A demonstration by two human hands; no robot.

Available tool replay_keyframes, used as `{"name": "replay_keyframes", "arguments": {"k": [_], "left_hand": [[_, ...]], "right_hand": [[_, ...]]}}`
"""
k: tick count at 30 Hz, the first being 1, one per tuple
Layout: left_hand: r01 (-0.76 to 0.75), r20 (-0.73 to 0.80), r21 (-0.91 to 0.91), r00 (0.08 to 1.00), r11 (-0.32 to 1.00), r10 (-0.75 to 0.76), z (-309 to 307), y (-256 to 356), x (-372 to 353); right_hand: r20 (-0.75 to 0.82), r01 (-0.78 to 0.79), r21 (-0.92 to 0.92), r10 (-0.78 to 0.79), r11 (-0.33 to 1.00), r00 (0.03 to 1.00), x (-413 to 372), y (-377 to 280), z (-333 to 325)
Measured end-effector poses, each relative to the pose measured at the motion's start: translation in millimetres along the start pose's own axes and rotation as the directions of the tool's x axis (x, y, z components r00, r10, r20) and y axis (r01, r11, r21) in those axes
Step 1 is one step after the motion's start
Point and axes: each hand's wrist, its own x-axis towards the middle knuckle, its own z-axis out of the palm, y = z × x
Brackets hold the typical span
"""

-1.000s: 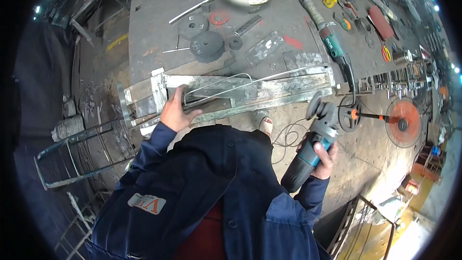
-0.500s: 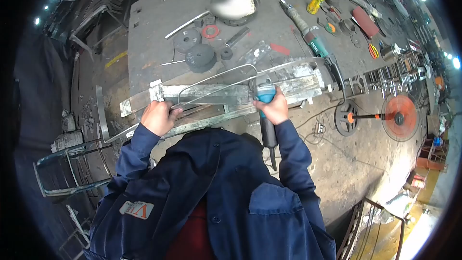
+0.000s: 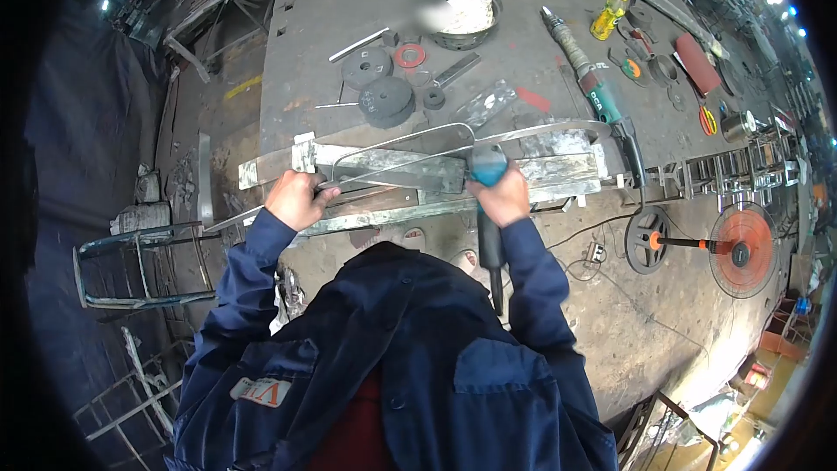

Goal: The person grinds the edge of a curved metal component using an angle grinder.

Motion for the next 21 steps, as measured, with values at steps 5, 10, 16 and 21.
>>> {"name": "replay_keyframes", "arguments": {"k": [5,10,16,21], "left_hand": [[0.031,0.026,-0.116,0.999,0.993,-0.028,54,-40,4],[0.110,0.108,-0.223,0.990,0.969,-0.088,86,-54,5],[-0.001,0.215,-0.234,0.975,0.972,0.052,88,-62,23],[0.033,0.246,-0.492,0.964,0.870,0.103,80,-54,40]], "right_hand": [[0.003,0.020,0.246,-0.021,0.969,1.000,-80,18,-44],[-0.034,-0.167,0.442,0.202,0.882,0.979,-148,17,-68],[-0.064,-0.210,0.371,0.250,0.904,0.966,-181,-58,-57],[-0.051,-0.193,0.213,0.208,0.958,0.977,-169,-126,-29]]}}
